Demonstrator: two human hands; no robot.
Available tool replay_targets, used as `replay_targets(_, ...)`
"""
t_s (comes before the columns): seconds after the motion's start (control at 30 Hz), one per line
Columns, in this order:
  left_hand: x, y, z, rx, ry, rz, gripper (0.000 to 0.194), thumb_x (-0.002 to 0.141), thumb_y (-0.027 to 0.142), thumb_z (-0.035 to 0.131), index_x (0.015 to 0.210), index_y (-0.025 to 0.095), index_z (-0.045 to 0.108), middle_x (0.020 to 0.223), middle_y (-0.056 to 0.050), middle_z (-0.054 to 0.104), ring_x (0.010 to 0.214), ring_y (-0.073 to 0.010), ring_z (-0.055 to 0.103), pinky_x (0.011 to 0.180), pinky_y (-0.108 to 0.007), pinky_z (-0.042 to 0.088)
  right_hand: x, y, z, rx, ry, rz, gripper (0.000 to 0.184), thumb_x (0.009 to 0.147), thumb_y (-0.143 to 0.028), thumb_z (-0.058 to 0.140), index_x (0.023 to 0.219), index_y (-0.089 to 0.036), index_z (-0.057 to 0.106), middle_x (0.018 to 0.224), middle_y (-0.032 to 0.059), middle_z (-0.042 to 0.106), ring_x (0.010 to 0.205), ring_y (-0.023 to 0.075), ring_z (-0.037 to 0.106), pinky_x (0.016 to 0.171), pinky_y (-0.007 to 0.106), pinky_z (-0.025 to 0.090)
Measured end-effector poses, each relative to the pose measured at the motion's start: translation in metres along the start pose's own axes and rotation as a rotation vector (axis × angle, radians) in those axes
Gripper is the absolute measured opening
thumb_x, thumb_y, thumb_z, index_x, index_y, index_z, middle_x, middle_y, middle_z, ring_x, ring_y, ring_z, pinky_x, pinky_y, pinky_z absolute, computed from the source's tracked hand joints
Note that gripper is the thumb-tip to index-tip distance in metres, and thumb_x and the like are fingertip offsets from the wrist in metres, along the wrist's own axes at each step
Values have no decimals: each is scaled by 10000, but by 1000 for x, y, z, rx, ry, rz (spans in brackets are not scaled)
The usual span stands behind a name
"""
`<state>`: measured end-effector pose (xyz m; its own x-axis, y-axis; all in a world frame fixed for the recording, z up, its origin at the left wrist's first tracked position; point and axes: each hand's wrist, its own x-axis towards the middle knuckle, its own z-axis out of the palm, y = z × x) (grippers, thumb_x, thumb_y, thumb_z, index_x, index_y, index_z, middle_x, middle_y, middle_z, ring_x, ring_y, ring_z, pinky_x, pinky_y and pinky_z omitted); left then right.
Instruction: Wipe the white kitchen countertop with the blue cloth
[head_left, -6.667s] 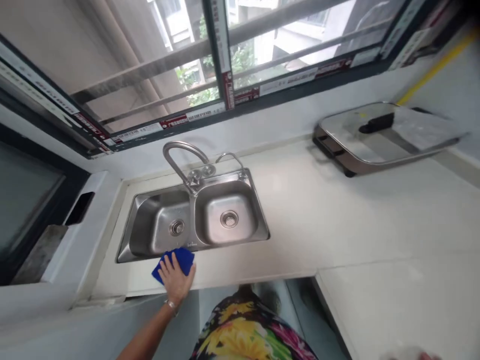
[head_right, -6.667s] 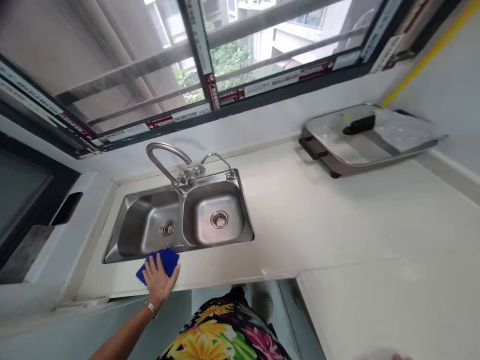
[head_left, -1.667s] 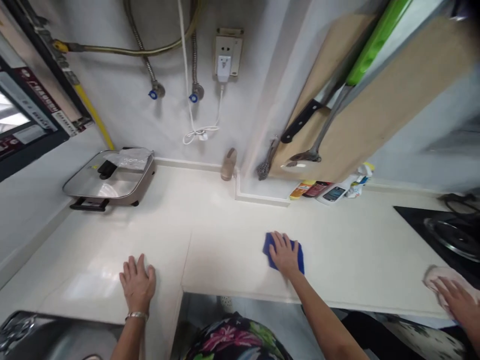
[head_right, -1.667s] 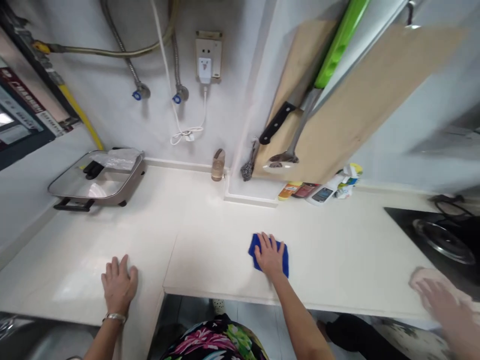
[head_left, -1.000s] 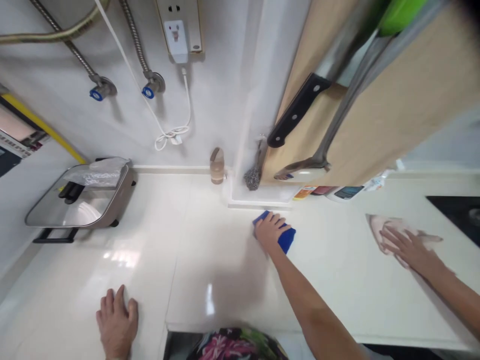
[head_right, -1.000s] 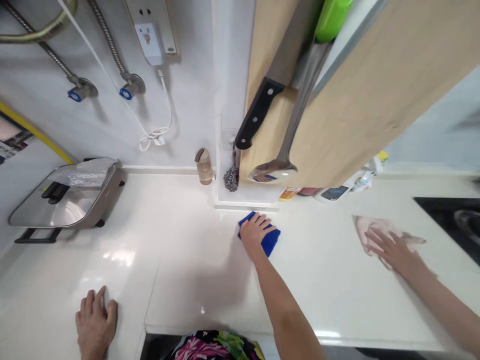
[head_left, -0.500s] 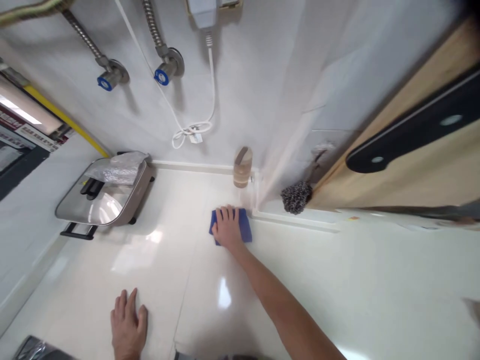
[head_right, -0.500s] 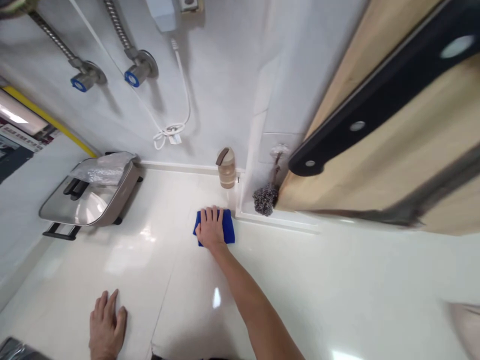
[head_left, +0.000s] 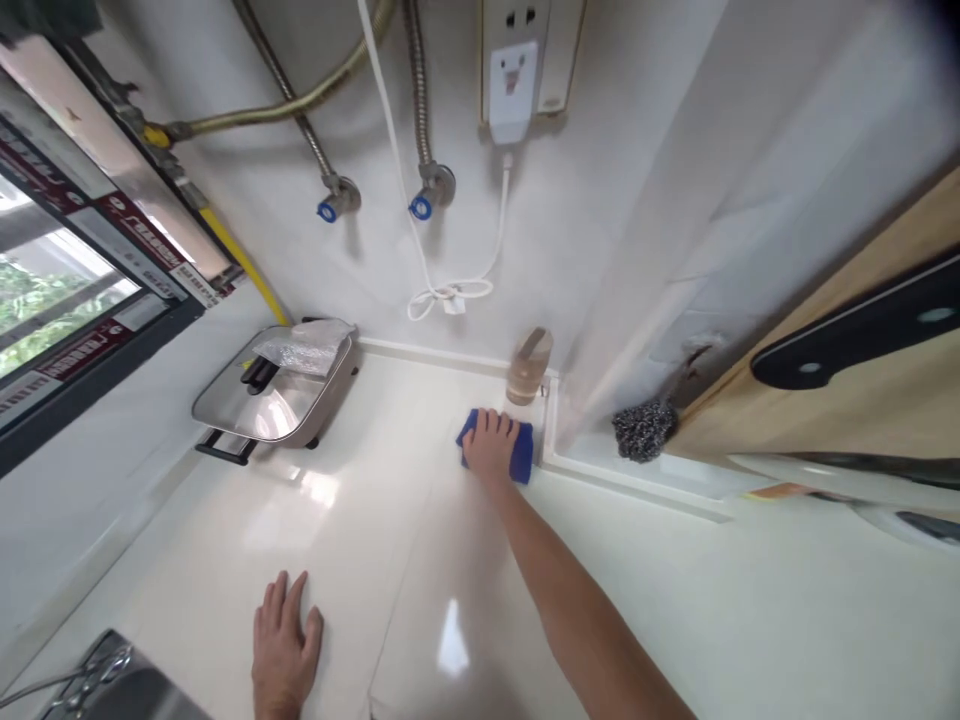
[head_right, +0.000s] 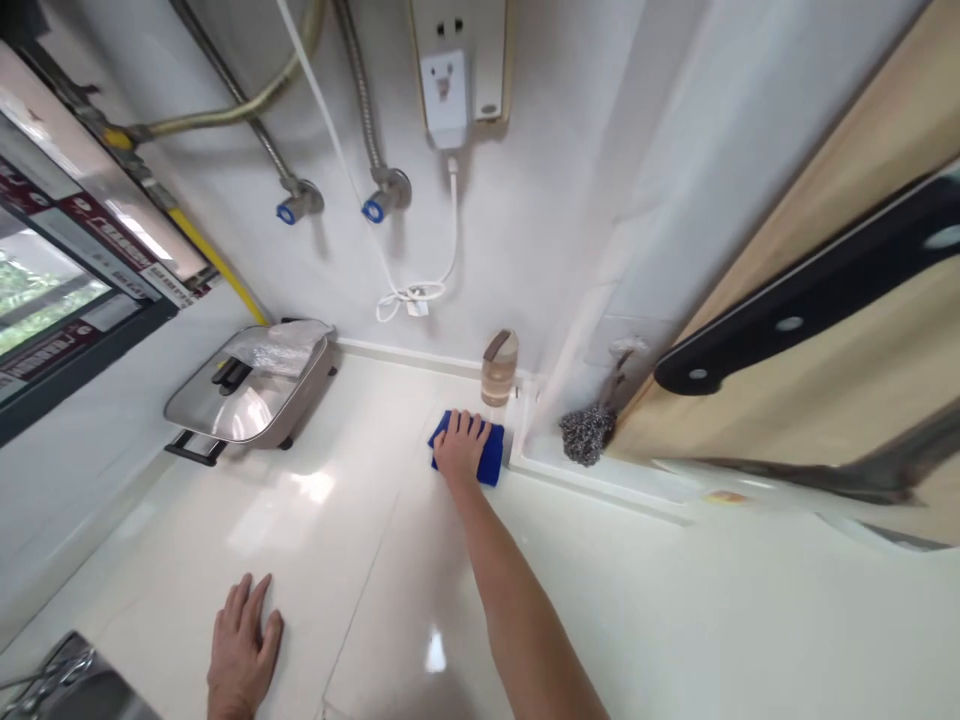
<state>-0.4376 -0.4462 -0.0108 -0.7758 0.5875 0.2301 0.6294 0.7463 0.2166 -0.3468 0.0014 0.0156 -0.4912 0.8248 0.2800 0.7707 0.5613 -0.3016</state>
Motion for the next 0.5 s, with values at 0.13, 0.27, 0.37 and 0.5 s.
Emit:
replay_targets(0.13, -2, -1, 4, -6, 35, -5, 551, 953, 417, 365, 1414, 162, 524, 1574, -163, 386, 1503, -315, 274, 1215, -567, 267, -48, -18, -7, -13, -57, -40, 533, 934, -308, 417, 1429, -124, 492, 1460, 190, 512, 1361, 386, 375, 1151, 621, 205)
replay_targets(0.27, -5, -3, 6, 11, 49, -5, 566, 942, 424, 355, 1388, 138, 552, 1540, -177, 428, 1477, -328, 317, 1192, -567, 310, -79, -7, -24, 63, -127, -218, 577, 956, -336, 400, 1503, -156, 413, 1546, 135, 451, 1419, 323, 362, 1186, 549, 224)
replay_targets(0.37, 5, -9, 6, 15, 68, -21, 575, 922, 465, 366, 1343, 144, 592, 1457, -176, 505, 1407, -330, 411, 1165, -538, 364, -84, 24, -38, 98, -112, -389, 586, 977, -326, 364, 1538, -158, 353, 1590, 102, 396, 1478, 264, 303, 1225, 492, 197)
replay_targets(0.5, 50, -4, 10, -82, 51, -23, 538, 900, 475, 387, 1249, 157, 643, 1359, -170, 574, 1295, -312, 518, 1121, -504, 428, -88, 64, -43, 87, -147, -646, 555, 983, -319, 376, 1528, -212, 379, 1573, 61, 429, 1478, 246, 318, 1253, 517, 145)
